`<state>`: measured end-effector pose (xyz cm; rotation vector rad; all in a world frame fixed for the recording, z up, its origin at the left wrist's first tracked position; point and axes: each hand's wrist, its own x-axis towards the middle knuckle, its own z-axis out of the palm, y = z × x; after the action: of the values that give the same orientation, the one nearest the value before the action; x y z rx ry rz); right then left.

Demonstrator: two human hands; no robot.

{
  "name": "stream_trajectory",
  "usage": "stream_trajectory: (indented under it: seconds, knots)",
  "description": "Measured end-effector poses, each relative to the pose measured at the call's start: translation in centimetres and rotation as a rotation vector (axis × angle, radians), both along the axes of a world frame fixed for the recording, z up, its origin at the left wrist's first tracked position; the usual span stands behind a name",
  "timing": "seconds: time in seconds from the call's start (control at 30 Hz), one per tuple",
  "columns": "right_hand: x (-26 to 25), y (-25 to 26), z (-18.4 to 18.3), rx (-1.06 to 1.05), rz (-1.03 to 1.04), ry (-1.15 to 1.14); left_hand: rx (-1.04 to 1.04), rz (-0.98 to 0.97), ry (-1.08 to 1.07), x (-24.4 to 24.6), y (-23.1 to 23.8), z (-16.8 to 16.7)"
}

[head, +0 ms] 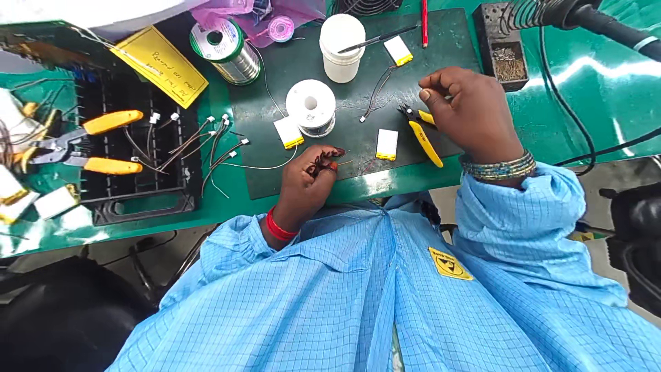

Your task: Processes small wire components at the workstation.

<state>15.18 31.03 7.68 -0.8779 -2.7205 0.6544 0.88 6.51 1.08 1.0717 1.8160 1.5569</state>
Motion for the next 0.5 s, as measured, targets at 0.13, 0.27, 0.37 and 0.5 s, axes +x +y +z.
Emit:
stream_trajectory:
  seconds: [0.13, 0.27, 0.37, 0.5]
  knots:
    - [-2.2, 1.7, -0.1, -0.047, 0.002, -0.121, 0.018, -0.005, 0.011, 0.0, -0.1, -0.3]
    - [-4.4, 4.3, -0.5, -0.065, 0.066, -0.182, 0.037, 0.007, 0.027, 0.1, 0.0, -0.7]
    - [-5.9, 6.1, -1.1, -0.066, 0.155, -0.195, 0.108, -0.014, 0.132, 0.0, 0.2, -1.6]
    - [-7.6, 7.7, -1.7, -0.074, 0.240, -0.238, 0.127, -0.020, 0.259, 0.0, 0.7, -1.9]
